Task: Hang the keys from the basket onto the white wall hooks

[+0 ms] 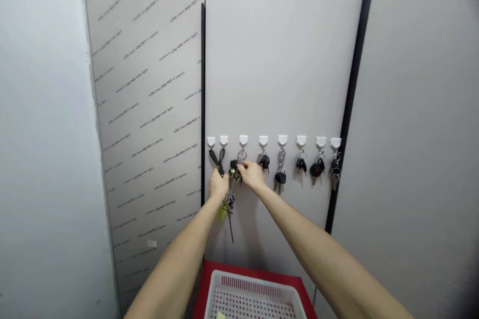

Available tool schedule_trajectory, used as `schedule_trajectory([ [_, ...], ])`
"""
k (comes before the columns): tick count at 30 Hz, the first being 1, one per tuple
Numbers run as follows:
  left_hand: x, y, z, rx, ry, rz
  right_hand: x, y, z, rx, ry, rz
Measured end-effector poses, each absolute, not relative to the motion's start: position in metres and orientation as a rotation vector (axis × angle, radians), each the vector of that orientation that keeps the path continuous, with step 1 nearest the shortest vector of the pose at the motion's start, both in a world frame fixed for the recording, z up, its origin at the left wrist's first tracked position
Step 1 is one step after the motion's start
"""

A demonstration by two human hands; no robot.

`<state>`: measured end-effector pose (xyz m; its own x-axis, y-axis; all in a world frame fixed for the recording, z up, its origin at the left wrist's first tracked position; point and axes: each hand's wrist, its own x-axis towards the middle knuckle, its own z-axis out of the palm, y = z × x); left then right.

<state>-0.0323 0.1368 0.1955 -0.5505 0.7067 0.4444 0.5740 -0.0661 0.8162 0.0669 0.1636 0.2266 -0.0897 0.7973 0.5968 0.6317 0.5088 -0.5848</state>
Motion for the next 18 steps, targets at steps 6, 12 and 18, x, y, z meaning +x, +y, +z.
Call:
schedule_trajectory([
  [6, -0.048, 0.126, 0.254, 1.376, 1.569, 2.067, 0.068, 0.169, 0.266, -0.925, -1.635, 0.273],
  [12, -0.037, 0.109, 0.274, 1.537, 1.393, 1.835, 0.074, 0.150, 0.288, -0.824, -1.944, 0.489],
  [18, -0.006, 0.075, 0.163, 1.626, 1.349, 1.424, 0.113, 0.108, 0.192, -0.779, -2.425, 0.808],
])
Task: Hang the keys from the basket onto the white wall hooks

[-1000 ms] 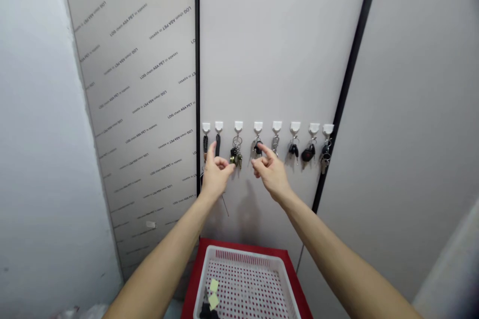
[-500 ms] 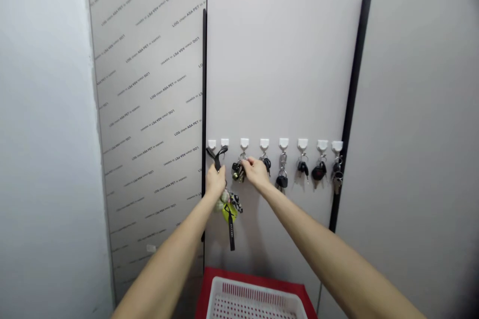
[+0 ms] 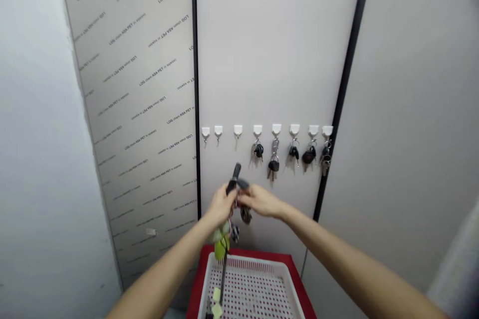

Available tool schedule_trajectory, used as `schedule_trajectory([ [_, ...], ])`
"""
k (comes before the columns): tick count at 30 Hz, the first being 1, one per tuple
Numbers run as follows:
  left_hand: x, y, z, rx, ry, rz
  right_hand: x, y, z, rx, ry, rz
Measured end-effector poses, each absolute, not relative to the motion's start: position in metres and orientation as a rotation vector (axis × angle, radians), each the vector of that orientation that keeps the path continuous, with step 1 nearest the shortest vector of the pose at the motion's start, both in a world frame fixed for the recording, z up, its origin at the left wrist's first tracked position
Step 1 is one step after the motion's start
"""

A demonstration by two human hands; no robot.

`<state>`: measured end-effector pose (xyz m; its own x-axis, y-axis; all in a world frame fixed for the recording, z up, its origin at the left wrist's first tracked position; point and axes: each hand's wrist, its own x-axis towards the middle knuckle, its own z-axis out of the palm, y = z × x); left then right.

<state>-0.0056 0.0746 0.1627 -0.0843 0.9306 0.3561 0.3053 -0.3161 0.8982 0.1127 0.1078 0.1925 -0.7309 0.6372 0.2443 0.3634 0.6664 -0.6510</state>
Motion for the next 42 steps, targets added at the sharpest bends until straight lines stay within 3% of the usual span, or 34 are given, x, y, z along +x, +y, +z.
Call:
schedule_trajectory([
  [4, 0.013, 0.052, 0.087, 1.744, 1.364, 1.233, 0.136, 0.088, 0.116, -0.913, -2.513, 0.916],
  [9, 0.022, 0.041, 0.060, 1.989, 1.630, 0.799, 0.152, 0.084, 0.067, -0.901, -2.557, 0.962],
  [12, 0.019, 0.042, 0.062, 2.128, 1.781, 0.444, 0.161, 0.094, 0.072, -0.978, -2.631, 0.949],
  [16, 0.013, 0.055, 0.084, 2.142, 1.639, 0.088, 0.173, 0.118, 0.130, -1.068, -2.252, 0.683],
  [18, 0.015, 0.070, 0.111, 2.091, 1.571, 0.198, 0.175, 0.133, 0.170, -1.095, -1.898, 0.384],
  [20, 0.020, 0.091, 0.147, 2.046, 1.628, 0.669, 0.174, 0.148, 0.203, -1.122, -1.692, 0.168],
  [23, 0.035, 0.124, 0.200, 1.909, 1.807, 1.287, 0.167, 0.166, 0.227, -1.265, -1.618, 0.012],
  [25, 0.045, 0.141, 0.223, 1.839, 1.921, 1.451, 0.164, 0.175, 0.231, -1.362, -1.618, -0.016],
  [32, 0.055, 0.158, 0.254, 1.736, 1.698, 1.424, 0.173, 0.169, 0.262, -1.132, -1.680, 0.014],
  [39, 0.036, 0.150, 0.300, 2.052, 1.798, 1.277, 0.195, 0.157, 0.304, -1.349, -1.881, 0.798],
  [42, 0.035, 0.151, 0.313, 2.253, 1.867, 1.047, 0.200, 0.156, 0.308, -1.293, -1.755, 0.887],
])
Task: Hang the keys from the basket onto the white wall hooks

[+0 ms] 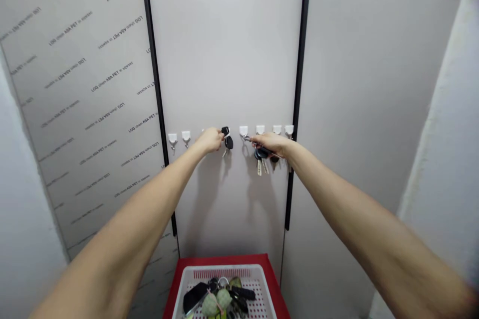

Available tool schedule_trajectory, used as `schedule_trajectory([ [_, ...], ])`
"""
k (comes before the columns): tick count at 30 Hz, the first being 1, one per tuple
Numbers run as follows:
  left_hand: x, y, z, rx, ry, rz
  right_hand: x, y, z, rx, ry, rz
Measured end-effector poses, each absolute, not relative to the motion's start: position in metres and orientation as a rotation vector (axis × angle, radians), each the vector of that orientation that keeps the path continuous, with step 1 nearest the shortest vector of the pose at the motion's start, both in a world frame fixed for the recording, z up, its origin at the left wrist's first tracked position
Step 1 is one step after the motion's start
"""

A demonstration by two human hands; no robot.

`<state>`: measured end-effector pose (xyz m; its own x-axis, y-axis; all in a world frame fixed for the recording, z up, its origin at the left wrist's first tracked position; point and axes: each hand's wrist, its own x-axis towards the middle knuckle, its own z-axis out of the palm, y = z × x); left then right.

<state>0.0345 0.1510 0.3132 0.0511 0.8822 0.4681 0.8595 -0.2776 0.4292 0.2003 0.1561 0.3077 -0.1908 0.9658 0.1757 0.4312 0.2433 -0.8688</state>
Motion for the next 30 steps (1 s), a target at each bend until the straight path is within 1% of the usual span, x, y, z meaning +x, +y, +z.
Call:
schedule_trajectory([
  [5, 0.050, 0.153, 0.313, 2.414, 1.789, 1.048, 0.183, 0.162, 0.304, -1.062, -1.627, 0.822],
  [7, 0.056, 0.149, 0.305, 2.454, 1.693, 1.035, 0.180, 0.164, 0.295, -0.971, -1.683, 0.719],
  [9, 0.059, 0.143, 0.294, 2.439, 1.601, 1.018, 0.185, 0.165, 0.282, -0.930, -1.696, 0.533],
  [12, 0.059, 0.132, 0.272, 2.341, 1.504, 0.978, 0.202, 0.169, 0.258, -1.076, -1.537, 0.246],
  [14, 0.059, 0.125, 0.253, 2.259, 1.453, 0.934, 0.211, 0.172, 0.245, -1.183, -1.418, 0.131],
  [17, 0.059, 0.115, 0.224, 2.145, 1.359, 0.874, 0.213, 0.176, 0.233, -1.270, -1.411, 0.061],
  [20, 0.054, 0.102, 0.198, 2.060, 1.288, 0.809, 0.213, 0.178, 0.228, -1.349, -1.472, 0.070],
  [24, 0.038, 0.087, 0.176, 1.998, 1.272, 0.721, 0.222, 0.178, 0.242, -1.330, -1.504, 0.095],
  [30, 0.027, 0.081, 0.172, 1.905, 1.233, 0.696, 0.219, 0.163, 0.303, -1.324, -1.684, -0.113],
])
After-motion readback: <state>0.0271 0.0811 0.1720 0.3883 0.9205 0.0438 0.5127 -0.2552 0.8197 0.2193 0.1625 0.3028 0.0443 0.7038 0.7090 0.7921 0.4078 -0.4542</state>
